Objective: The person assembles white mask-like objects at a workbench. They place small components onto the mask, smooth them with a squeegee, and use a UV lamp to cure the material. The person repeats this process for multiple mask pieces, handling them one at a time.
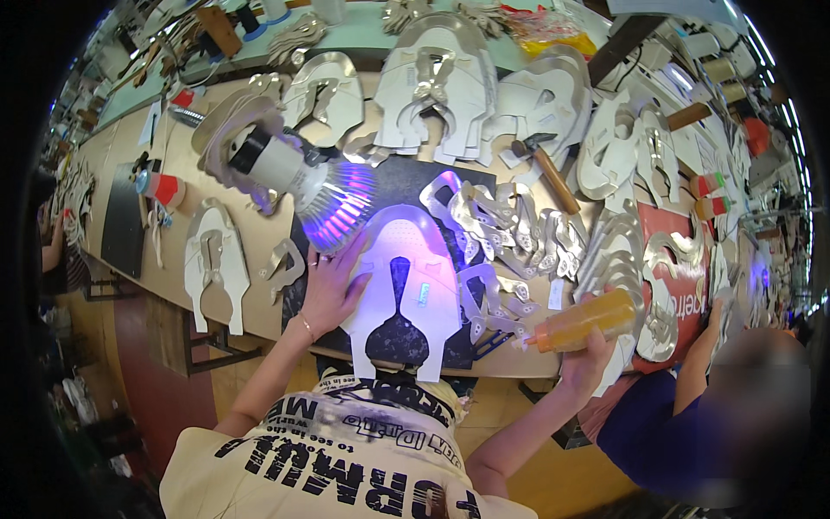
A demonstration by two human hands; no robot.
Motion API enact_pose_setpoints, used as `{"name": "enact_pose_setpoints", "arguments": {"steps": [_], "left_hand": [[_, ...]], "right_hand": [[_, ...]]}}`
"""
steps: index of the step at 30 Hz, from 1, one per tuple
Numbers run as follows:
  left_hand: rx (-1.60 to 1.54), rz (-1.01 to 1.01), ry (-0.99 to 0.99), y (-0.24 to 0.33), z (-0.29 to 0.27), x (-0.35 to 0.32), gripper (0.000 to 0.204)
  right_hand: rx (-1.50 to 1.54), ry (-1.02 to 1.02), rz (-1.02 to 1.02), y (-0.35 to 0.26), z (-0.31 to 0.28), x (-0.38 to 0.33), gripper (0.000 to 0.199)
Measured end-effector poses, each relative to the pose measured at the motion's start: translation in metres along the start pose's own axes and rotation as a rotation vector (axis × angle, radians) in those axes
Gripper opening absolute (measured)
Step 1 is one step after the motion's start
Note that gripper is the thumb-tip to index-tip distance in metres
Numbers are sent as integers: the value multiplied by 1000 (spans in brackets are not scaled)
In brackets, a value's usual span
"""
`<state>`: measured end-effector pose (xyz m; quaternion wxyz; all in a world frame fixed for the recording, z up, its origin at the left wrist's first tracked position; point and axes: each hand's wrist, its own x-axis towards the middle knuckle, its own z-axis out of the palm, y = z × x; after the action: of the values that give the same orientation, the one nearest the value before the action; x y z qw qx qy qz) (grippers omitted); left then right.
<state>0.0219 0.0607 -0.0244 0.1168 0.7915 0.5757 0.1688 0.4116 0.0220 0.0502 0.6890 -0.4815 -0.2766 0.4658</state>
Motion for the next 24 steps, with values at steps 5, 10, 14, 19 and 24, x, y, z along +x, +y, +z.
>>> {"name": "enact_pose_setpoints", "arguments": {"steps": [5,10,14,19,24], "left_hand": [[-232,98,-3,-2,2,12,67],[-370,0,153,2,6,15,45],[-638,-145,270,-2,10,13,37],[-596,-99,295,-4,15,14,36],[-520,-55,237,-4,12,14,38]], "right_hand": [[41,-152,33,39,70,3,79],[-455,11,-220,72,128,-7,58],[-580,-88,-411,79,143,0,51],[-743,-180,-572,90,154,8,44],[-796,-162,-612,96,160,8,46]]}}
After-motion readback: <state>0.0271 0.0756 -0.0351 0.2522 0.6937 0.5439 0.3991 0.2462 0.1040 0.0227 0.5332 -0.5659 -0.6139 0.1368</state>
